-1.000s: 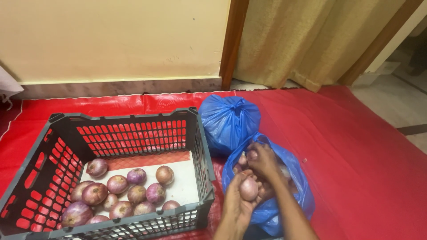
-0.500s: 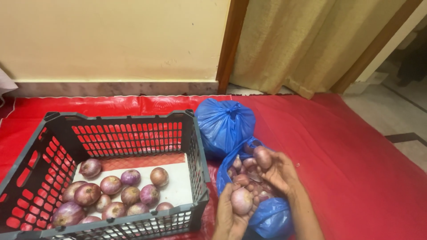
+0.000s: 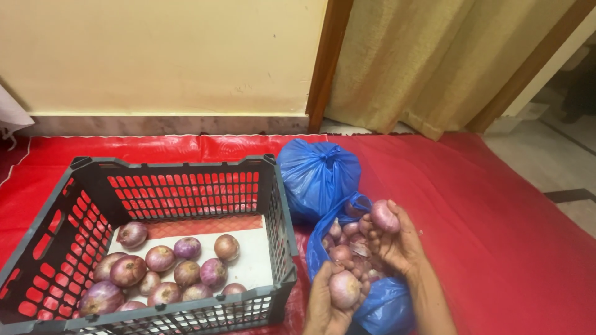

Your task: Sorting onions from blue plastic bags into a gray plastic crate while sitting on a mat on the floor.

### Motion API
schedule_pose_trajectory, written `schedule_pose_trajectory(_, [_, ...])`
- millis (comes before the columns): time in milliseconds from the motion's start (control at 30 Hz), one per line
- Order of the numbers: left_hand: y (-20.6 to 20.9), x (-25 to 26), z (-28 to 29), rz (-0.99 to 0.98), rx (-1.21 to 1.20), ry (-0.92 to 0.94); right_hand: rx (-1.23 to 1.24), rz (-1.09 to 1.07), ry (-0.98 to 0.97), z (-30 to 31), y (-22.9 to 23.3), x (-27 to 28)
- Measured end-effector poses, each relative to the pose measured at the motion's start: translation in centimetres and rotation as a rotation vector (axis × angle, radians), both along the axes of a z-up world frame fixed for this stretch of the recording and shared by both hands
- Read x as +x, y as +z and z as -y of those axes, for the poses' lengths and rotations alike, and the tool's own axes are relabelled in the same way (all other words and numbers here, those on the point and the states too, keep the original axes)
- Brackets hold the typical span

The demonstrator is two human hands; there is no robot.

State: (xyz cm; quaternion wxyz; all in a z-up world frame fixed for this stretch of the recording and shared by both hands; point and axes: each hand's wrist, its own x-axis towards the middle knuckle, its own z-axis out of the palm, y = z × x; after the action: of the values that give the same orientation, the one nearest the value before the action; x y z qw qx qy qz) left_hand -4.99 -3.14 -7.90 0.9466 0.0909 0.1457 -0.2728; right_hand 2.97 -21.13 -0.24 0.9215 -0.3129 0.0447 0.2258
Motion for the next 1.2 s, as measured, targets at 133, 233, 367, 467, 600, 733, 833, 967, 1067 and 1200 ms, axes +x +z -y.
schedule_pose_trajectory(133, [0.1,0.1,-0.1,-0.029,0.012,0.022,-0.209,-0.009,-0.234,-0.8,0.5,-0.3])
schedule_pose_trajectory(233, [0.2,0.1,-0.4,-0.005,0.038,0.017,-0.298,0.066,-0.264,-0.6,-0.1,-0.2])
schedule_pose_trajectory(367, [0.8,0.0,-0.5,0.068,0.068,-0.003,-0.256,0.104,-0.211,0.1,-0.8,0.0])
schedule_pose_trajectory(467, [2.7,-0.3,-0.7,0.092,0.116,0.004,-0.267,0.079,-0.203,0.0,-0.7,-0.1])
schedule_pose_trajectory(600, [5.4,0.0,-0.9,0.146,0.25,0.024,-0.459,0.111,-0.155,-0.3,-0.4,-0.4])
schedule_pose_trajectory(733, [6.4,1.2,-0.4,0.221,0.291,0.047,-0.667,0.155,-0.227,0.2,-0.2,-1.0])
schedule_pose_trajectory(833, [6.2,2.3,0.1,0.324,0.321,0.064,-0.65,0.201,-0.128,-0.4,1.6,-2.4])
schedule_pose_trajectory(967, [6.8,2.9,0.1,0.3,0.338,0.121,-0.655,0.221,0.007,-0.2,2.2,-3.1])
schedule_pose_trajectory(1067, [7.2,3.0,0.1,0.263,0.318,0.144,-0.688,0.23,-0.003,0.2,1.9,-3.0])
schedule_pose_trajectory(1200, [8.4,3.0,-0.3,0.279,0.383,0.177,-0.604,0.277,-0.029,0.1,2.1,-2.9])
